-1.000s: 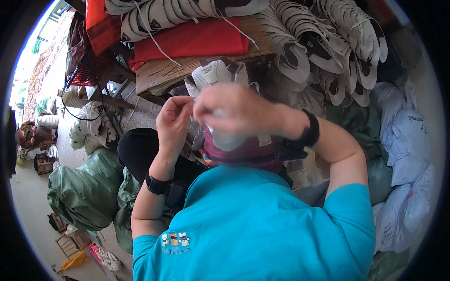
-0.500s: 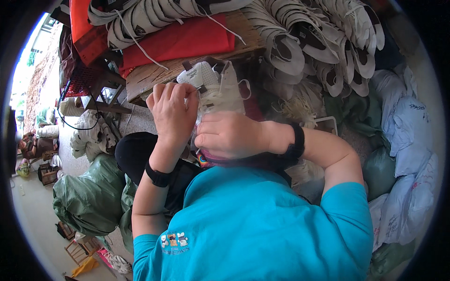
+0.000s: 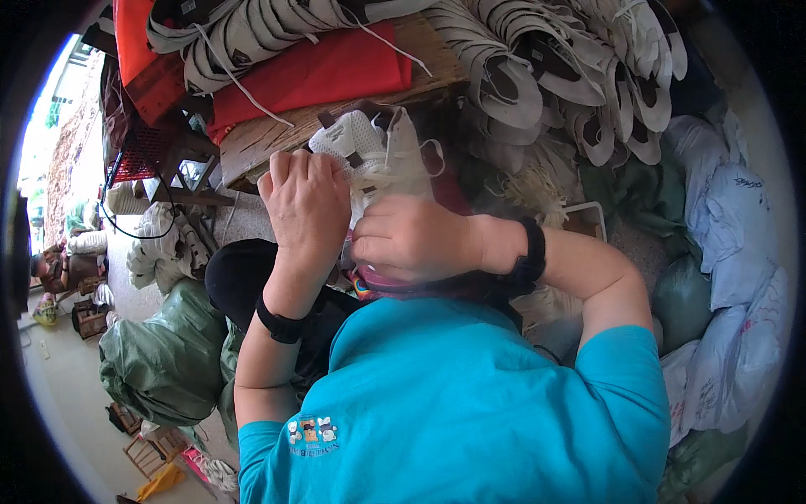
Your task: The person sits on the floor and laces a white shoe by hand, threading the laces through the eyelets and tying them. They then pick up a second white shoe and begin the same lacing process.
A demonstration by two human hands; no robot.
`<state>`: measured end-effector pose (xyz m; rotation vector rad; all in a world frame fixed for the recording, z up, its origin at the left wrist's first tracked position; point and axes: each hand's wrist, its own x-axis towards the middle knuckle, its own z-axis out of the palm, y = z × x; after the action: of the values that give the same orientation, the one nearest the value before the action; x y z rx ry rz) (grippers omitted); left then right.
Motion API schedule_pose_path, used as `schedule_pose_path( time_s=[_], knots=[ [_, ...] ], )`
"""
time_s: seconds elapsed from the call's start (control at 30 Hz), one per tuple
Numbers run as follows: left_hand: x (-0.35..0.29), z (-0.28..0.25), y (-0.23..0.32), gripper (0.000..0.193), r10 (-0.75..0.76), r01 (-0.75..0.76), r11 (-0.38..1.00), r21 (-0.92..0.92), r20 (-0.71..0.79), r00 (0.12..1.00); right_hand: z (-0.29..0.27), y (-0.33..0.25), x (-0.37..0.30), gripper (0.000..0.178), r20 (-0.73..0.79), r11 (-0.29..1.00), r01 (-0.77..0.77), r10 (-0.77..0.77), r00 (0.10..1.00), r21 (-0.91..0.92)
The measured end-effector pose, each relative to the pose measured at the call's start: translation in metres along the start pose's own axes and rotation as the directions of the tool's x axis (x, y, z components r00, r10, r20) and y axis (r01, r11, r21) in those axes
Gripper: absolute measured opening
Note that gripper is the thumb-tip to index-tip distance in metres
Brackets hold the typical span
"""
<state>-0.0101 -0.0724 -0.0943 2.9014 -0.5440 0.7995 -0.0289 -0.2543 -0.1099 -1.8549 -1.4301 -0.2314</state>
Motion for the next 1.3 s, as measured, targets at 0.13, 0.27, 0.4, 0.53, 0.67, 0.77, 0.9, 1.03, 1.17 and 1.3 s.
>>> schedule_pose_path(
  time_s=[0.13, 0.27, 0.4, 0.53, 0.67, 0.77, 0.9, 1.03, 1.17, 1.3],
  knots=[
    [0.004, -0.004, -0.002, 0.009, -0.038, 0.039, 0.999, -0.015, 0.073, 0.997, -0.003, -0.004, 0.002, 0.024, 0.033, 1.0, -0.006, 0.007, 0.999, -0.013],
    [0.009, -0.005, -0.006, 0.009, -0.009, 0.021, 0.993, -0.115, 0.1, 0.995, -0.002, -0.004, -0.001, 0.024, 0.028, 1.0, -0.011, 0.012, 1.0, -0.021],
    [0.011, -0.002, -0.005, 0.008, 0.009, 0.004, 0.957, -0.289, 0.045, 0.999, -0.002, -0.002, 0.0, 0.023, 0.052, 0.999, -0.035, 0.036, 0.998, -0.016],
    [-0.002, 0.011, -0.011, 0.009, -0.138, 0.138, 0.908, -0.395, 0.027, 0.99, -0.013, 0.007, 0.005, 0.019, -0.078, 0.978, -0.128, 0.142, 0.987, 0.164],
    [-0.005, -0.003, -0.003, 0.012, -0.225, 0.214, 0.933, -0.289, -0.005, 0.974, -0.042, 0.038, 0.022, 0.013, -0.26, 0.925, -0.333, 0.281, 0.924, -0.183],
    [-0.004, 0.001, -0.005, 0.011, -0.216, 0.218, 0.95, -0.225, 0.032, 0.976, -0.047, 0.055, 0.027, 0.013, -0.209, 0.889, -0.37, 0.321, 0.924, -0.271],
    [-0.003, 0.018, -0.005, 0.009, -0.266, 0.255, 0.9, -0.355, 0.018, 0.964, -0.034, 0.069, 0.026, 0.011, -0.167, 0.877, -0.403, 0.371, 0.914, -0.261],
    [-0.007, 0.031, -0.007, 0.008, -0.308, 0.263, 0.836, -0.481, -0.014, 0.951, -0.032, 0.073, 0.027, 0.008, -0.161, 0.894, -0.351, 0.317, 0.935, -0.278],
    [-0.011, 0.026, -0.015, 0.009, -0.26, 0.182, 0.799, -0.573, -0.056, 0.964, -0.033, 0.068, 0.028, 0.009, -0.196, 0.909, -0.317, 0.271, 0.942, -0.269],
    [-0.025, 0.019, -0.022, 0.017, -0.411, 0.27, 0.704, -0.657, -0.068, 0.909, -0.067, 0.074, 0.025, 0.01, -0.425, 0.75, -0.438, 0.231, 0.875, -0.495]
  ],
)
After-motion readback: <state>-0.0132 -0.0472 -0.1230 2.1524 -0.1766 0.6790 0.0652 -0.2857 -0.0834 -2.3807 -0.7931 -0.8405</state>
